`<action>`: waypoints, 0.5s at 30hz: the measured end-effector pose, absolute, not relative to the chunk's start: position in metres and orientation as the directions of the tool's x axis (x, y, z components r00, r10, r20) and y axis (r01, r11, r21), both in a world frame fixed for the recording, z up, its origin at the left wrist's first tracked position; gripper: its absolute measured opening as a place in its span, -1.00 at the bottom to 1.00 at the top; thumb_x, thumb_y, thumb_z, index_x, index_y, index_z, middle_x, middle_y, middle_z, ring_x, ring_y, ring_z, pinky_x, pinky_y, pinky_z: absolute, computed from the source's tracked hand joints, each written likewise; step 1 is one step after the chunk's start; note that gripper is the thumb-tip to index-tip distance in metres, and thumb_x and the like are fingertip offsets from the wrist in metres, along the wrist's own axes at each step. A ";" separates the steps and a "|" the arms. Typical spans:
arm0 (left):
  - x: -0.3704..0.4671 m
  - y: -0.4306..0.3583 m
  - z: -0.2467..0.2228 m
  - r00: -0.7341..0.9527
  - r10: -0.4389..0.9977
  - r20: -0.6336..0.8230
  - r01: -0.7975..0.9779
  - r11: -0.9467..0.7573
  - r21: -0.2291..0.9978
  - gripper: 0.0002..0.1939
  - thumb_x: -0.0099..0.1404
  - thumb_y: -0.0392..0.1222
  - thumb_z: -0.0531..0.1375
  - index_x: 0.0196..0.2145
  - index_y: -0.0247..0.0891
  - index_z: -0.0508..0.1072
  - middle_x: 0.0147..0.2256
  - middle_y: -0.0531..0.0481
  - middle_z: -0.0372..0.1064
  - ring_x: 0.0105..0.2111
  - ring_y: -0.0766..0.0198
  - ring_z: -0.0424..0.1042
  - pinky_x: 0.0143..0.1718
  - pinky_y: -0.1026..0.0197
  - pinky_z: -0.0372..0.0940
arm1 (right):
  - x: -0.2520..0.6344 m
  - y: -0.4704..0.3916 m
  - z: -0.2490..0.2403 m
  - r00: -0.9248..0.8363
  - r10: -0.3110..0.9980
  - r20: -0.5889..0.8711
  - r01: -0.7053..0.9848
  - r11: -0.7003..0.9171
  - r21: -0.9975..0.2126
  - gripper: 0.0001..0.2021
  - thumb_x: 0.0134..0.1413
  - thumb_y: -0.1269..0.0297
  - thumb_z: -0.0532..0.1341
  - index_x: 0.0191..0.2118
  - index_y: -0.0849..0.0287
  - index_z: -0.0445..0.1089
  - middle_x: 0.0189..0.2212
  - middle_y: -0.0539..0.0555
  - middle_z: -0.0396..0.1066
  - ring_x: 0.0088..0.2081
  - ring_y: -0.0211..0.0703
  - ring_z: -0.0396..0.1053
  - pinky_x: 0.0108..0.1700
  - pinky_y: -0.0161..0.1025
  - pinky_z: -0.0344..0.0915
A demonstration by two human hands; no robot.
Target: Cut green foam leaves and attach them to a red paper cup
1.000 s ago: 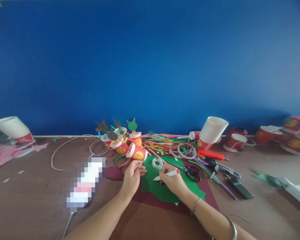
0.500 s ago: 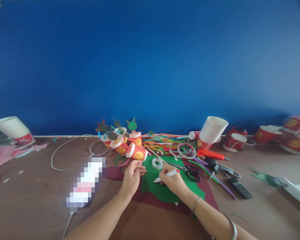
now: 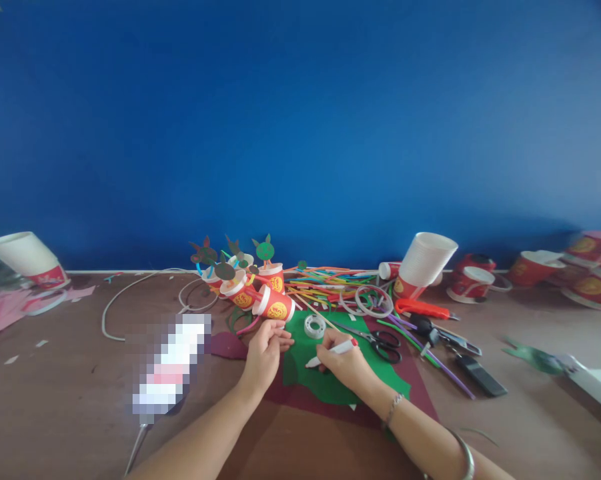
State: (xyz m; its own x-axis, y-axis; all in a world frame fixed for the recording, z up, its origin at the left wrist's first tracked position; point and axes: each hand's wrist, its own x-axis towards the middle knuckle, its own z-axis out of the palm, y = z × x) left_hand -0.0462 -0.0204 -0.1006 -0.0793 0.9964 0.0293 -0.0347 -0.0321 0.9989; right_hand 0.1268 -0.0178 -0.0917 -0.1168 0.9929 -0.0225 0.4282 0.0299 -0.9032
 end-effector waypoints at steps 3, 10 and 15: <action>-0.046 -0.021 -0.100 -0.079 0.996 0.030 -0.025 -0.032 0.999 -0.81 0.14 -0.24 0.04 -0.26 -0.32 0.31 -0.38 -0.07 0.40 -0.38 0.19 0.50 -0.31 0.14 0.37 | 0.127 -0.018 -0.091 -0.136 0.990 0.024 0.439 0.082 -0.895 -0.82 -0.15 0.37 0.10 -0.65 0.13 0.11 -0.76 -0.11 0.30 -0.63 -0.27 0.36 -0.55 -0.41 0.16; -0.045 -0.021 -0.098 -0.080 0.996 0.028 -0.017 -0.030 0.999 -0.80 0.14 -0.24 0.04 -0.26 -0.32 0.30 -0.38 -0.07 0.40 -0.38 0.19 0.50 -0.32 0.14 0.37 | 0.126 -0.021 -0.085 -0.147 0.989 0.033 0.443 0.096 -0.891 -0.82 -0.13 0.34 0.12 -0.65 0.14 0.15 -0.74 -0.08 0.34 -0.62 -0.28 0.34 -0.54 -0.41 0.15; -0.046 -0.021 -0.098 -0.079 0.996 0.032 -0.013 -0.034 0.999 -0.81 0.15 -0.24 0.04 -0.26 -0.32 0.31 -0.38 -0.07 0.40 -0.38 0.19 0.50 -0.32 0.15 0.38 | 0.125 -0.022 -0.081 -0.148 0.988 0.034 0.460 0.099 -0.883 -0.81 -0.10 0.31 0.13 -0.65 0.14 0.17 -0.72 -0.07 0.37 -0.60 -0.27 0.35 -0.52 -0.40 0.16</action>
